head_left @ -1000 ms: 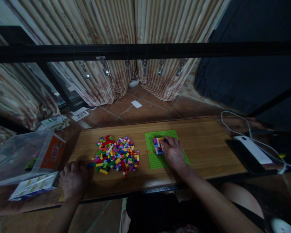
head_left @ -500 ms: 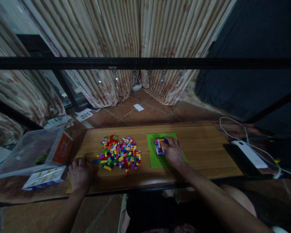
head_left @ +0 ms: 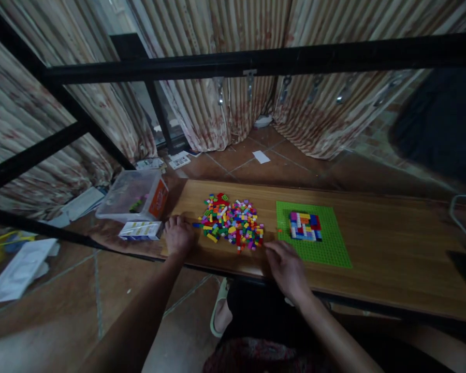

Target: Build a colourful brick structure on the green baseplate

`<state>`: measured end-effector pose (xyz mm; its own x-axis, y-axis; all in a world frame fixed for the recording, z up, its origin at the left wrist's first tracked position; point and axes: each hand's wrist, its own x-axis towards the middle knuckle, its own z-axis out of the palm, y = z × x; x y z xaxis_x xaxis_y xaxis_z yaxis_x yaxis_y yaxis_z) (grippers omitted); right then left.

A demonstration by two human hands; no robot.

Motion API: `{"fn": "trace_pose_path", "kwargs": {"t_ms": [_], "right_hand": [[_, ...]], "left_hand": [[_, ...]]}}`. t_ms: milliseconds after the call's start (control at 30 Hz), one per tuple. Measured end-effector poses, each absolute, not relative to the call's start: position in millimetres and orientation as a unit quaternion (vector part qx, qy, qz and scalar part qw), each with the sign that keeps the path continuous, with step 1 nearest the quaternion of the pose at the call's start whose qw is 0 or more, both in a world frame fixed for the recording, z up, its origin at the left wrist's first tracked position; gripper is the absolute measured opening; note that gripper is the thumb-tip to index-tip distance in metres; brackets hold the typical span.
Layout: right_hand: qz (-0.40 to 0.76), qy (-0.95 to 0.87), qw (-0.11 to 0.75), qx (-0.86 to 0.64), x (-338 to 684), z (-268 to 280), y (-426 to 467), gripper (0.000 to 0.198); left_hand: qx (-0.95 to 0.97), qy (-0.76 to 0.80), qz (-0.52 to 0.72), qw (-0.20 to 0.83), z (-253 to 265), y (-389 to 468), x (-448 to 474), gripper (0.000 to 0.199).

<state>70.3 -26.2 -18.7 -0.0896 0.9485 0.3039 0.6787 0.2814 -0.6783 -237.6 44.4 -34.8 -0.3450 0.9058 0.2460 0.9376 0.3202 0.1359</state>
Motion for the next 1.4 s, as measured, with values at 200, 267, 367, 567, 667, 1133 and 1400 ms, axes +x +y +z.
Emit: {"fn": "trace_pose_path", "kwargs": {"t_ms": [200, 267, 367, 567, 667, 1133, 1400], "right_hand": [[0.199, -0.737, 0.331, -0.555, 38.6, -30.2, -21.2, 0.02], [0.182, -0.746, 0.314, -0.558, 33.6, -31.1, -18.2, 0.018], [0.157, -0.762, 0.29, -0.558, 26.5, -33.3, -19.2, 0.016], [0.105, -0.772, 0.283, -0.559, 14.1, -40.3, -25.7, 0.018], [0.078, -0.772, 0.273, -0.568, 9.9, -41.1, -22.6, 0.017], [0.037, -0.76, 0.284, -0.583, 32.2, -30.8, 8.3, 0.013], [0.08, -0.744, 0.281, -0.6, 37.9, -14.0, 59.4, 0.018]], "left_hand": [[-0.563, -0.813, -0.136, 0.057, -35.3, 44.8, -237.4, 0.037], [-0.562, -0.816, -0.129, 0.054, -34.6, 45.0, -237.2, 0.036], [-0.559, -0.818, -0.12, 0.056, -34.1, 45.0, -237.0, 0.035], [-0.562, -0.816, -0.117, 0.069, -36.1, 43.9, -237.9, 0.035], [-0.561, -0.817, -0.117, 0.067, -36.4, 43.9, -238.2, 0.035], [-0.561, -0.813, -0.143, 0.061, -39.3, 45.0, -239.0, 0.037], [-0.563, -0.81, -0.149, 0.064, -42.0, 44.4, -240.1, 0.036]]}}
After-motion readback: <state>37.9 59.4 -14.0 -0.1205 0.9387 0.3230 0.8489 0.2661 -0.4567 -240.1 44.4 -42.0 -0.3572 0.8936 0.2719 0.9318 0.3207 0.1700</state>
